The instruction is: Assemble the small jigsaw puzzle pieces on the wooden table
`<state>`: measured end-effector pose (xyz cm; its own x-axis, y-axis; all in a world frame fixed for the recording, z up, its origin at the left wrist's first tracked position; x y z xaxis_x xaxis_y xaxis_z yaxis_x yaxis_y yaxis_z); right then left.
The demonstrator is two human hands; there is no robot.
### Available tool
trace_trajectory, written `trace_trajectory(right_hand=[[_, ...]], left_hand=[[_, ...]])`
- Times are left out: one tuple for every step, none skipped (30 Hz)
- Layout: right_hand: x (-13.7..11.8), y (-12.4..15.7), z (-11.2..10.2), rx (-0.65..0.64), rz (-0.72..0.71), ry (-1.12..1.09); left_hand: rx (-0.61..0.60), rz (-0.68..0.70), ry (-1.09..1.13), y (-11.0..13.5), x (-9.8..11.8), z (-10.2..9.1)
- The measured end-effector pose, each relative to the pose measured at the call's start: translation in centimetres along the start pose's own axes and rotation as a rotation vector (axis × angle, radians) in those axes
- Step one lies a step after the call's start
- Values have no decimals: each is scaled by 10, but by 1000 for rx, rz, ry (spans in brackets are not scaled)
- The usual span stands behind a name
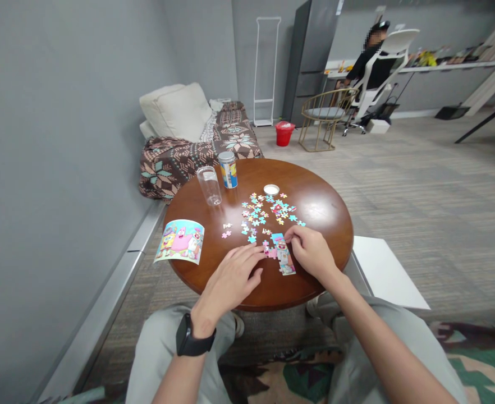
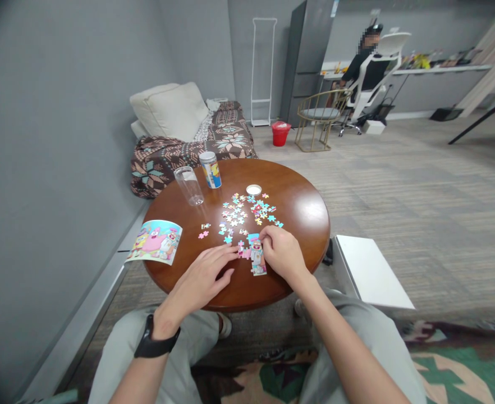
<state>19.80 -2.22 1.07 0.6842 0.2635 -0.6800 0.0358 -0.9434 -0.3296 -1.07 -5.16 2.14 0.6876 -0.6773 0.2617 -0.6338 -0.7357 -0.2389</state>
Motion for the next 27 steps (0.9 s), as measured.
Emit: trace_trajectory(right_hand=[[0,0,0,1,-1,-1],[-1,0,0,6,-1,1],[-1,0,-1,11,-2,4],[-2,0,-1,14,-2,5],[-2,0,-1,14,-3,5],[-2,0,-1,11,-3,5],[-2,0,0,7,-3,4],[-2,0,0,3,-3,3],[-2,0,0,1,-2,3],[-2,0,0,1,0,4],[-1,0,0,3,2,4],[-1,0,0,3,3,3],[-1,0,0,3,4,2],[-1,0,0,2,3,2],[0,0,0,3,1,3],[0,0,0,5,-2,4],[0,0,0,9,-6,5],[-1,0,0,14,-10,8],[-1,0,0,18,-14,10],[-1,0,0,20,-18,13],[-1,0,0,23,-21,16],[-2,0,0,23,-24,18],[-2,0,0,23,-27,21],[-2,0,0,23,-29,23],[-2,0,0,22,-30,25],[-2,0,0,21,-30,26],[-2,0,0,19,-29,28]], left_hand=[[1,-3,0,0,0,0],[2,-5,0,0,0,0],[4,-7,0,0,0,0],[5,-7,-1,0,0,0],[4,-6,-2,0,-1,0],[2,-4,-3,1,-1,1],[1,-2,-3,1,-1,1],[-1,-1,-4,1,-1,2],[-2,-1,-4,1,-1,2],[-2,-2,-3,1,-1,2],[-2,-3,-3,1,-1,2],[-3,-3,-3,1,-1,2],[-4,-5,-4,0,-1,2],[-5,-6,-5,0,-1,2],[-6,-7,-6,0,-1,1],[-5,-8,-6,0,0,1],[-2,-9,-6,0,0,1],[1,-10,-6,0,0,0],[3,-12,-6,0,0,0],[2,-13,-7,0,0,0],[1,-15,-7,0,0,0],[0,-15,-6,0,0,0],[0,-14,-5,0,0,0],[0,-14,-5,0,0,0],[-1,-14,-5,0,0,0],[-2,-14,-6,0,0,1],[-5,-14,-8,0,0,1]])
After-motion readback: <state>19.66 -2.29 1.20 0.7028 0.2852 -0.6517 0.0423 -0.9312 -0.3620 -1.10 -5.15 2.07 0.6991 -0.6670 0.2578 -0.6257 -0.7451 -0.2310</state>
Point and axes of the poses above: each hand's wrist, its own y-axis away from the middle knuckle, its own z-axis out of the palm, x = y × z, the point moved 3 cm from there along -y, towards the middle knuckle, and after that the axes turned 6 degrees about -y, right-handed, at the moved point
